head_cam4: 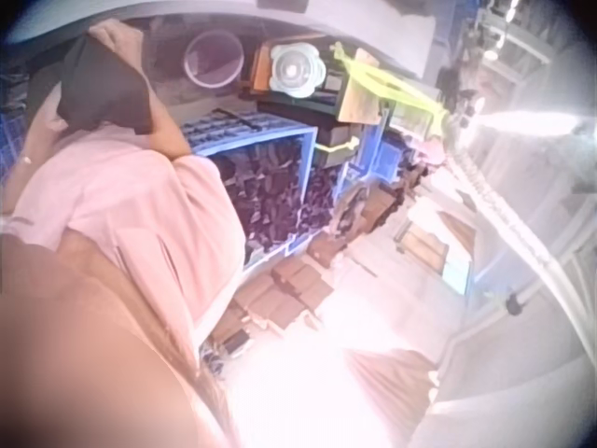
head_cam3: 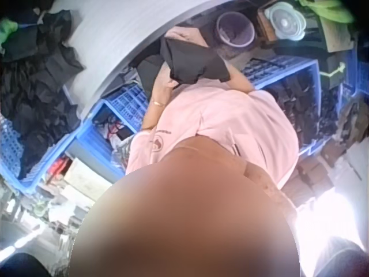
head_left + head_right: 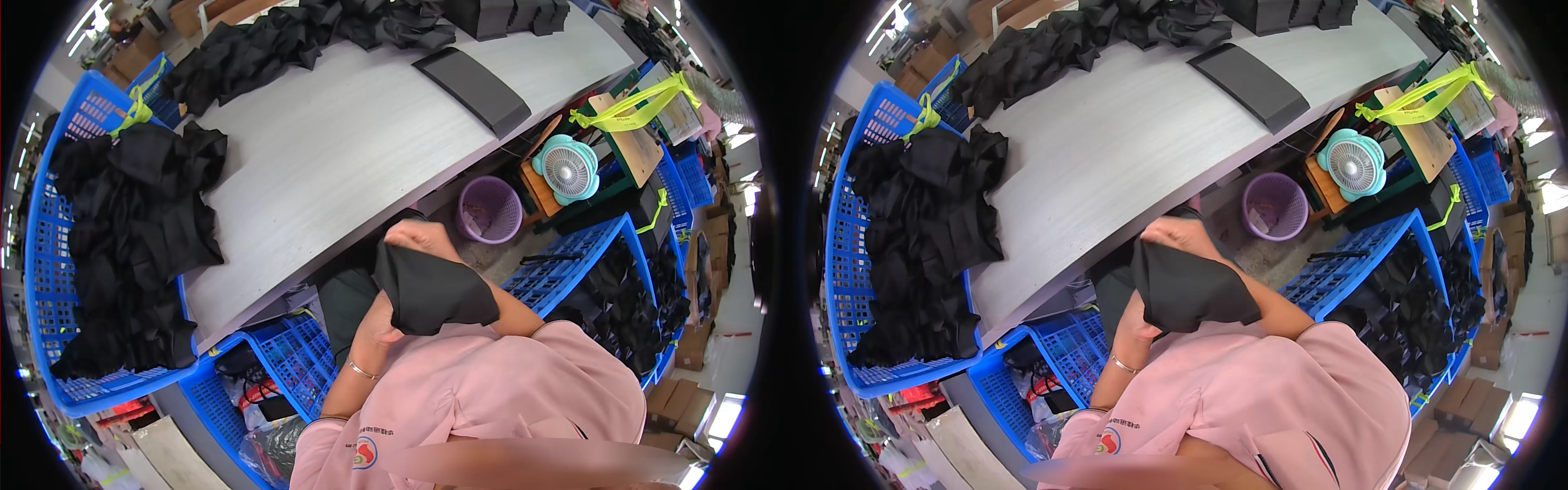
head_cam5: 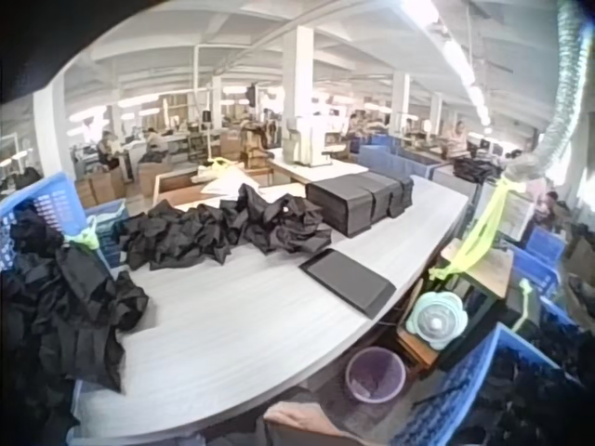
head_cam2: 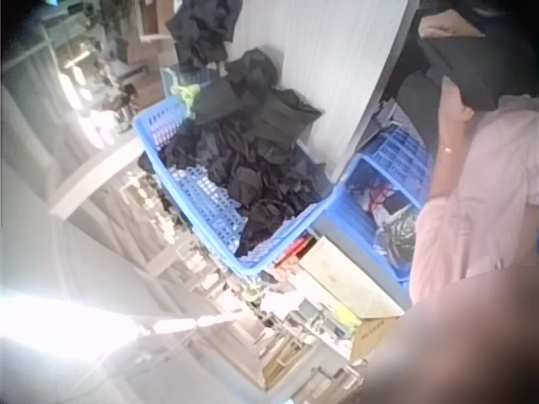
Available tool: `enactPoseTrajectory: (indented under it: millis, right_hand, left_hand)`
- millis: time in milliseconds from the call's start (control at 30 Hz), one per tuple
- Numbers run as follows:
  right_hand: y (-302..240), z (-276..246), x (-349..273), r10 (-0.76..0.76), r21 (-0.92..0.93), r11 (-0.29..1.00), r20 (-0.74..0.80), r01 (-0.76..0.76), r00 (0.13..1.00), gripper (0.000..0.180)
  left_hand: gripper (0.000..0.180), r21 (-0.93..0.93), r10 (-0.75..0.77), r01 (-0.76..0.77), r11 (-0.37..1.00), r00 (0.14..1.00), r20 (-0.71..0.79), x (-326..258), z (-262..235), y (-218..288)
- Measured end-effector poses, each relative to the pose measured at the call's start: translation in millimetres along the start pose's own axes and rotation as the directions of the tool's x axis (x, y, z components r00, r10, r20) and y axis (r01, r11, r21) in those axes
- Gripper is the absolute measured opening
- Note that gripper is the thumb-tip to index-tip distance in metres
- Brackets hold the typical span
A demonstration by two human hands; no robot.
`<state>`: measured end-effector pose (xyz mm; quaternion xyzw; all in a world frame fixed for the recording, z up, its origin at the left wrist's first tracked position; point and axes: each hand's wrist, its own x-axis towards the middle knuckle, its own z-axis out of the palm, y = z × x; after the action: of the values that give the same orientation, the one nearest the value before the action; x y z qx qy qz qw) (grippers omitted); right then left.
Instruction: Assembling and inspecting black fabric padded components for sports or outdoor gear.
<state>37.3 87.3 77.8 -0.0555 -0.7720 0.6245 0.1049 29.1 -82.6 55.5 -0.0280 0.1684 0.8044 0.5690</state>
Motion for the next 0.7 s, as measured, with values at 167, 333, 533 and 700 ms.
enactPoseTrajectory:
  millis: [167,333,533,700]
  right_hand:
    - [18.5,35.9,-39.1,-0.043,0.049,0.998,0.345,0.027,0.938,0.017]
    - [47.0,71.5,-62.7,0.094,0.097,0.982,0.482,-0.16,0.871,0.019]
    - [45.6,37.9,-50.0,0.516,0.273,0.82,0.026,-0.503,0.856,0.018]
    - [-9.0,16.5,-41.3,-0.121,-0.1,0.99,-0.204,0.103,0.971,0.038]
  left_hand:
    - [0.038,0.725,0.273,-0.63,-0.278,0.672,0.688,3.6,24.8,-6.5]
    - [0.057,0.654,0.23,-0.488,0.578,0.866,0.443,62.0,74.9,-17.0]
    - [0.068,0.63,0.727,-0.486,0.606,0.661,-0.188,51.5,20.7,80.3]
    - [0.068,0.833,0.772,-0.329,0.446,0.612,-0.172,23.6,30.3,56.0]
